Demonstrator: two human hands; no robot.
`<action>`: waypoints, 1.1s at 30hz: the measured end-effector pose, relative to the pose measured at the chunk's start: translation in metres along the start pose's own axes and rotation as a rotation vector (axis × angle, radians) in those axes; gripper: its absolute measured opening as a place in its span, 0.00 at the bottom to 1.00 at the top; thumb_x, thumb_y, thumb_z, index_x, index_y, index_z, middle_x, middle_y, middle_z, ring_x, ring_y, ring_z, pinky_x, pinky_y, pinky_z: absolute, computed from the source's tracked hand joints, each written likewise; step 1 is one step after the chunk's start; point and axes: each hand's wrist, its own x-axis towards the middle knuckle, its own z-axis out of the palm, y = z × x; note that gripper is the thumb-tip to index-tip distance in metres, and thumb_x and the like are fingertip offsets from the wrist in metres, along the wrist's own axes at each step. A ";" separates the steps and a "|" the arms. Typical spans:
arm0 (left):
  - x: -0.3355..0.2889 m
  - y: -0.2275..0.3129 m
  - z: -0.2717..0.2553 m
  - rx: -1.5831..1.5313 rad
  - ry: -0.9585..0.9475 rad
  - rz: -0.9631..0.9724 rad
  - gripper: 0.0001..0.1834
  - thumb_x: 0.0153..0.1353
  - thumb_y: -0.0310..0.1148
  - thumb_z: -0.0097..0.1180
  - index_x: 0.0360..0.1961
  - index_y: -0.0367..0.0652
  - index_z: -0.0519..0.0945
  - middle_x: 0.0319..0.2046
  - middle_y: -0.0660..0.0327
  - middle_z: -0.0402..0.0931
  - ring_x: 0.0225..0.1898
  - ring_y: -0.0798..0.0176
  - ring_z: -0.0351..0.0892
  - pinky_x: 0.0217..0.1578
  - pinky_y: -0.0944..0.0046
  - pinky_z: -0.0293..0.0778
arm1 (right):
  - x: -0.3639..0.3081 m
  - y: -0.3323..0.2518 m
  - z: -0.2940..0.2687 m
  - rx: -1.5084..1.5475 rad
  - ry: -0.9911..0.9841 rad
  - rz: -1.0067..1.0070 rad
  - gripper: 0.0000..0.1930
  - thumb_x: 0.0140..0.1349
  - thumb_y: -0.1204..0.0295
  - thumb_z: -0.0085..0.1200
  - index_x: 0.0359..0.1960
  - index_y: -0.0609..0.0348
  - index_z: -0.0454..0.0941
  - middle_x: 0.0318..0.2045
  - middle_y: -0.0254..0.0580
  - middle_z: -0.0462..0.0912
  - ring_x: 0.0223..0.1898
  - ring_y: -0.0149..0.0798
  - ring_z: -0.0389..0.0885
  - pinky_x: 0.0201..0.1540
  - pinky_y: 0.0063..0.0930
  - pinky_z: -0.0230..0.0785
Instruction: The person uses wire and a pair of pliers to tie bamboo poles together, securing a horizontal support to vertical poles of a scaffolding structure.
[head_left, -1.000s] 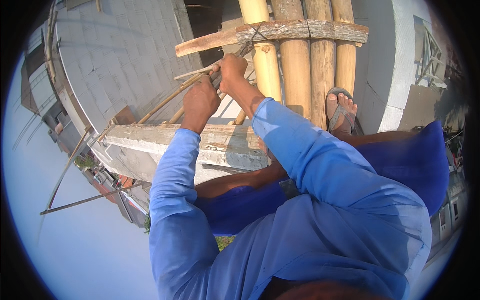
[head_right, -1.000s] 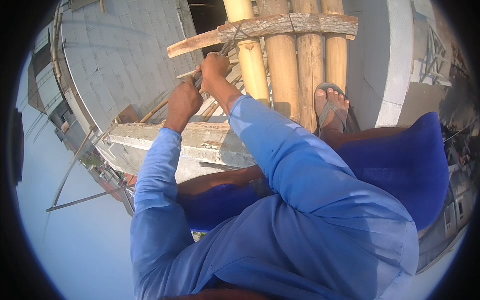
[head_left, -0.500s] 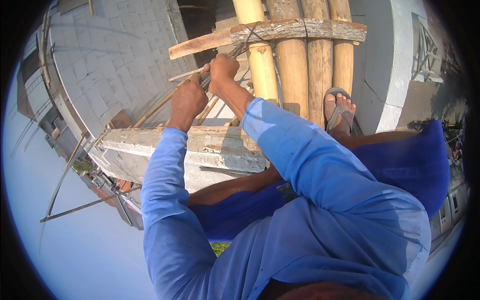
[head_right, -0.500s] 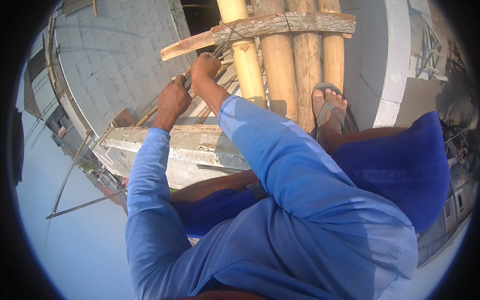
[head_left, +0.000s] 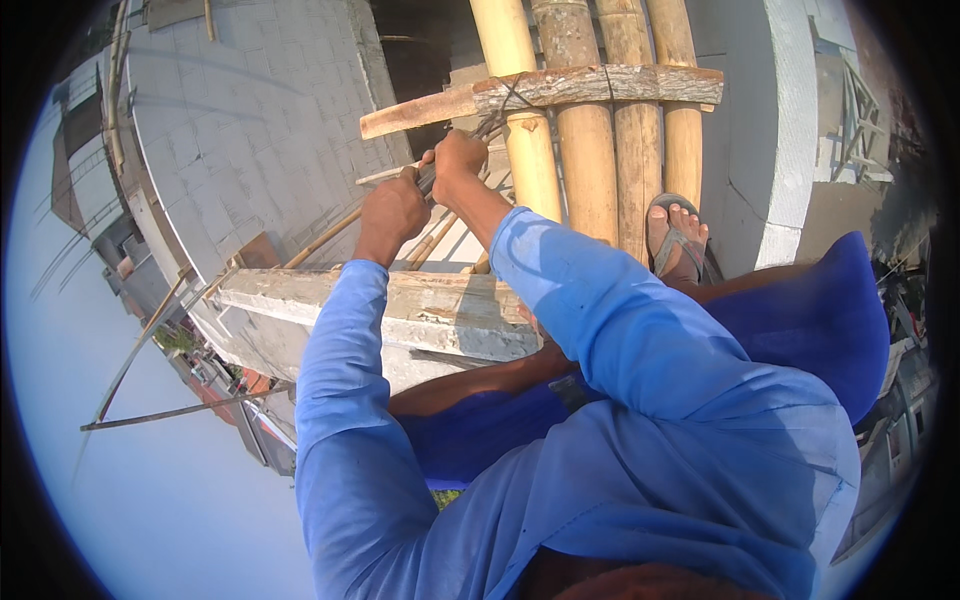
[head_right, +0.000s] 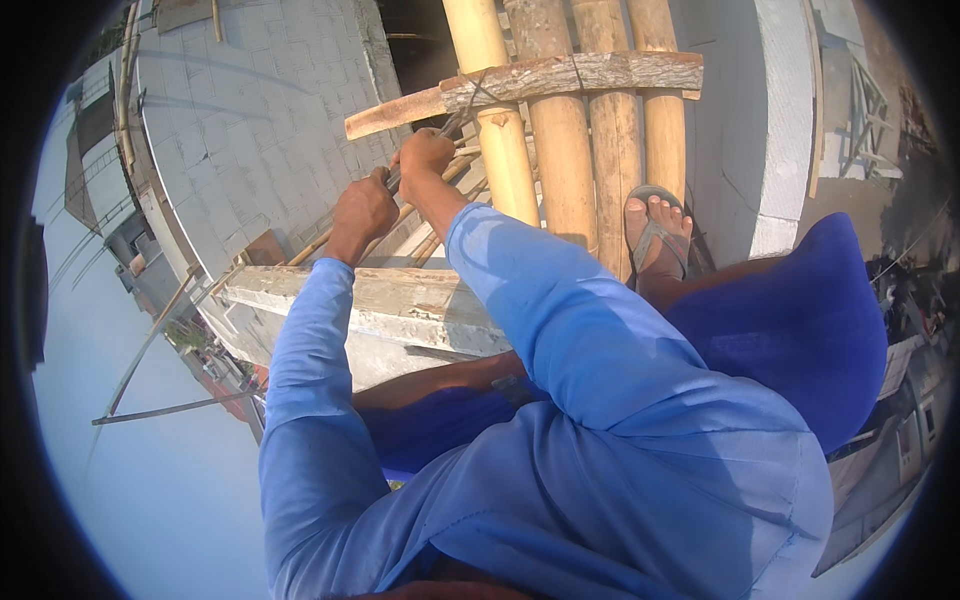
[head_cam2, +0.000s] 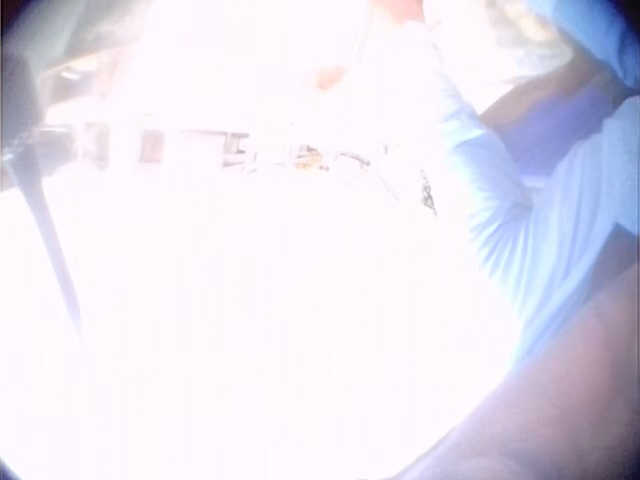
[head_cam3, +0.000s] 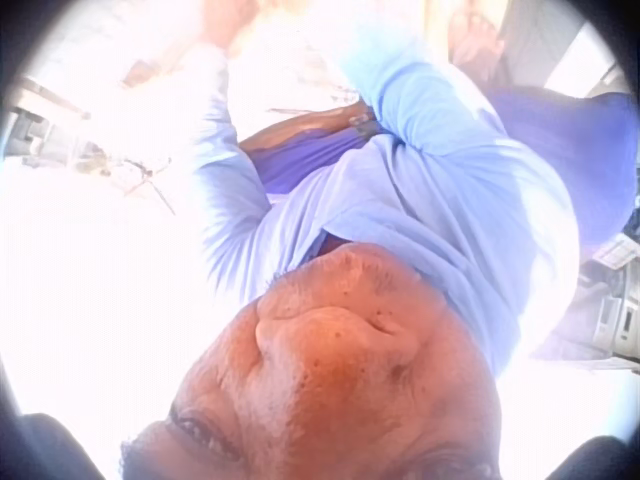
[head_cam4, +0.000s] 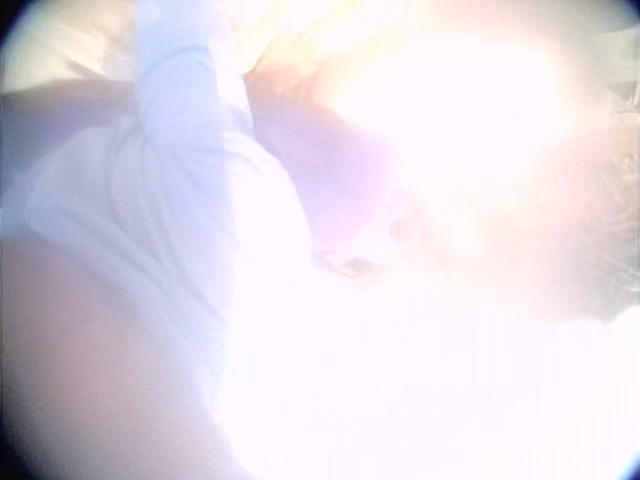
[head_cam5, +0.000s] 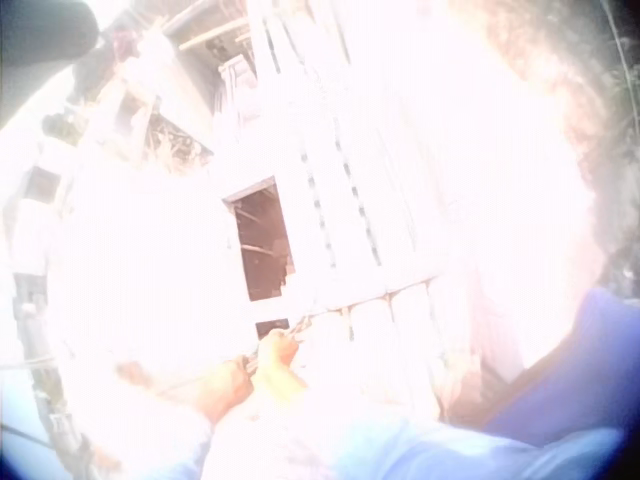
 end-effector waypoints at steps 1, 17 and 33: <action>-0.003 0.003 0.002 -0.021 0.013 0.021 0.17 0.49 0.29 0.50 0.41 0.34 0.75 0.30 0.40 0.78 0.31 0.42 0.80 0.33 0.50 0.74 | -0.004 -0.004 -0.008 -0.047 -0.037 0.000 0.08 0.57 0.74 0.42 0.22 0.62 0.66 0.14 0.40 0.67 0.12 0.37 0.70 0.15 0.33 0.65; -0.017 0.031 0.048 -0.970 -0.310 -0.149 0.09 0.41 0.24 0.51 0.27 0.32 0.76 0.20 0.53 0.75 0.19 0.60 0.75 0.21 0.61 0.72 | 0.032 -0.023 -0.085 -0.602 -0.344 -0.284 0.26 0.52 0.58 0.54 0.46 0.67 0.68 0.35 0.48 0.76 0.36 0.42 0.75 0.39 0.33 0.68; 0.047 0.078 0.027 -0.645 0.294 0.054 0.19 0.58 0.43 0.46 0.39 0.39 0.79 0.39 0.41 0.77 0.44 0.39 0.75 0.47 0.49 0.69 | 0.011 -0.184 -0.110 -0.424 -0.591 -0.511 0.13 0.55 0.59 0.58 0.28 0.52 0.70 0.12 0.25 0.60 0.10 0.24 0.58 0.12 0.21 0.54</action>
